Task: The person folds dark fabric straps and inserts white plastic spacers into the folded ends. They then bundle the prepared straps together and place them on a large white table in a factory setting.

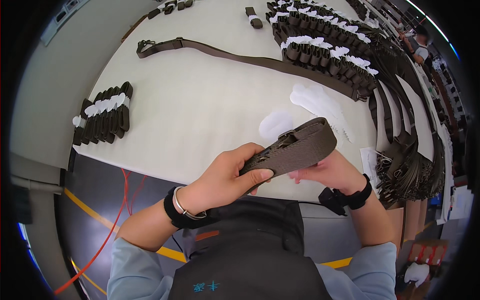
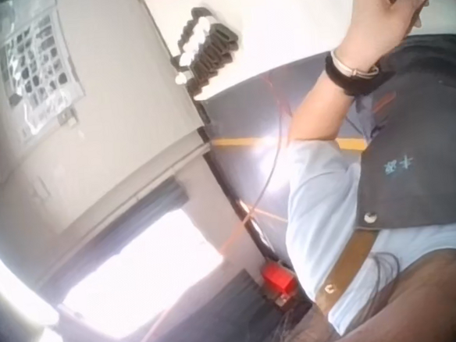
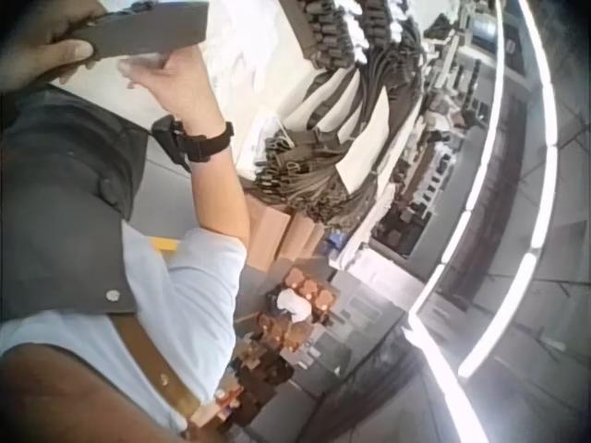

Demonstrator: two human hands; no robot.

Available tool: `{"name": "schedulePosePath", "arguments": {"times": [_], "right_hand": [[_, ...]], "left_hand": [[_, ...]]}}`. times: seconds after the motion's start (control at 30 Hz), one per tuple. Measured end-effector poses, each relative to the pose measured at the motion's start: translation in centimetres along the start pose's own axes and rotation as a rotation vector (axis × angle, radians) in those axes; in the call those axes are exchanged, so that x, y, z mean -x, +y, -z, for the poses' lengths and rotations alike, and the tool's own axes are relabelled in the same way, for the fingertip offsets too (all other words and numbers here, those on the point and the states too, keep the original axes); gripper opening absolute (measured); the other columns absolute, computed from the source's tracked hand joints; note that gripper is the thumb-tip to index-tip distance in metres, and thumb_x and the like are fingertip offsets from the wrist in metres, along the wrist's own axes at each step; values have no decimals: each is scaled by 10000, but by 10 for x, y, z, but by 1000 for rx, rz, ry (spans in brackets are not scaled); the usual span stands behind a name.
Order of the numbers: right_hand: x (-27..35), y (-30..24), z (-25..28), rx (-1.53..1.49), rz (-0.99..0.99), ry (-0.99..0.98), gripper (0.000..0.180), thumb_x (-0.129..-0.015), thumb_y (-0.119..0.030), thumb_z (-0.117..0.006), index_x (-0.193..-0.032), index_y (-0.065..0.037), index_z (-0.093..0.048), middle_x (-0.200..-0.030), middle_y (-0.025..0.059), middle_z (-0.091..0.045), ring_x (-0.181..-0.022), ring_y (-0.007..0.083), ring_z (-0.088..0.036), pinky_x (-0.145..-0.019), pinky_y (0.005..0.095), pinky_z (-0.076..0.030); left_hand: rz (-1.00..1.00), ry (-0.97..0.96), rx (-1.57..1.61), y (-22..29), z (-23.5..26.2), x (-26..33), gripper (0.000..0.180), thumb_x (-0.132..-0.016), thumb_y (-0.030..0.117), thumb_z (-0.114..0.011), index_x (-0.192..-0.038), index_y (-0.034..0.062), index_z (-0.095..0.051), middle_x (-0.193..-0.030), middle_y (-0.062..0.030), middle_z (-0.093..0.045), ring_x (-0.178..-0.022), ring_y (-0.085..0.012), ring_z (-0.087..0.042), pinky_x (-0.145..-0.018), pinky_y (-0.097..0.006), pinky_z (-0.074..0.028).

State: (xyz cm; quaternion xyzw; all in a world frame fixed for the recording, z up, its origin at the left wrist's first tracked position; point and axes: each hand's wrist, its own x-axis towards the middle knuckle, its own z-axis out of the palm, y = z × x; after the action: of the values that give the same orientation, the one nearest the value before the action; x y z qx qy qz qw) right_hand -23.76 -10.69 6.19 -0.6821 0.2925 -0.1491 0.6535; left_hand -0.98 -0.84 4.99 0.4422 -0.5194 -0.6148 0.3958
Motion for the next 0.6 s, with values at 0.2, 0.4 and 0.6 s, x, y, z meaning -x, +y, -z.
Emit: {"name": "schedulePosePath", "arguments": {"times": [0.2, 0.4, 0.6], "right_hand": [[11, 11, -15, -375, -70, -96, 351, -811, -99, -768, -1104, -19, -592, -937, 45, -638, -766, 114, -593, -629, 261, -510], [16, 3, -36, -266, -29, 73, 323, -834, -32, -716, -1122, 1, -573, -991, 61, -635, -826, 120, -618, -682, 286, -538], [49, 1, -40, -25, -4, 92, 228, -887, 99, -524, -1097, 26, -574, -1030, 72, -631, -897, 124, -628, -785, 282, -533]], "left_hand": [[-80, 62, -99, -6, -13, 1, 382, -933, 169, -636, -1208, -29, -461, -787, -89, -642, -614, -111, -608, -553, -255, -477], [-171, 98, -182, -5, -11, 10, 393, -923, 154, -641, -1236, 16, -447, -767, -71, -644, -585, -109, -603, -557, -258, -480], [-7, 79, -60, -12, 4, 14, 383, -945, 87, -600, -1273, -2, -424, -904, -58, -607, -648, -76, -557, -594, -221, -465]]}}
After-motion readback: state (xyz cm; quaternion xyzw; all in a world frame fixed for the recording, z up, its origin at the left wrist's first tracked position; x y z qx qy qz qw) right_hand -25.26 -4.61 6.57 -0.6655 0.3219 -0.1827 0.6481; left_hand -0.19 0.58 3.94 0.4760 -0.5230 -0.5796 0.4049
